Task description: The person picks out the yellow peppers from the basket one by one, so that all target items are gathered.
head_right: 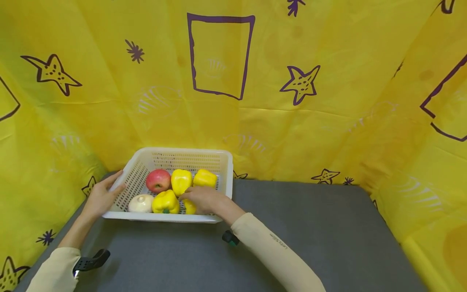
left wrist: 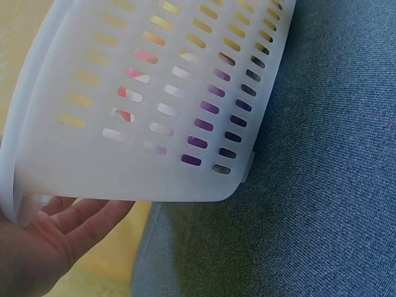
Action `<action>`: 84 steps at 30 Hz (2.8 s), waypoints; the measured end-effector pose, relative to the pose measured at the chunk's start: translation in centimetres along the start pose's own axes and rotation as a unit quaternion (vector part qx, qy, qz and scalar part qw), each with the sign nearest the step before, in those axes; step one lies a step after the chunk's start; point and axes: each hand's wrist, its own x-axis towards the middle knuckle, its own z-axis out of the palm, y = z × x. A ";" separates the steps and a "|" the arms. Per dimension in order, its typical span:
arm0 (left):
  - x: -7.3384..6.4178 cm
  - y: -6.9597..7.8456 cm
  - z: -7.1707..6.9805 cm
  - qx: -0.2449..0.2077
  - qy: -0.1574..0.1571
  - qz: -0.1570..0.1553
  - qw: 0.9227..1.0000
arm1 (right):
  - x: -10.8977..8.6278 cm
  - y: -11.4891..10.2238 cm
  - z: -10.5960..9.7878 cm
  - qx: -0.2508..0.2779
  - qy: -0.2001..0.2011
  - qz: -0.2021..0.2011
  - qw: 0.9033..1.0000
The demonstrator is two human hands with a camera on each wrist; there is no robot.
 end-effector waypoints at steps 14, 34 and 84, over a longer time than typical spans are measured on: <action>0.1 0.0 0.1 0.005 0.001 -0.001 1.000 | -0.4 0.4 -0.5 0.038 0.003 0.019 0.999; 0.0 0.1 0.2 -0.009 -0.010 -0.019 1.000 | -3.5 1.5 -2.9 0.099 0.094 0.043 0.990; 0.0 0.1 0.0 -0.010 -0.016 -0.030 0.999 | -10.3 7.3 -3.7 0.332 0.355 0.065 0.871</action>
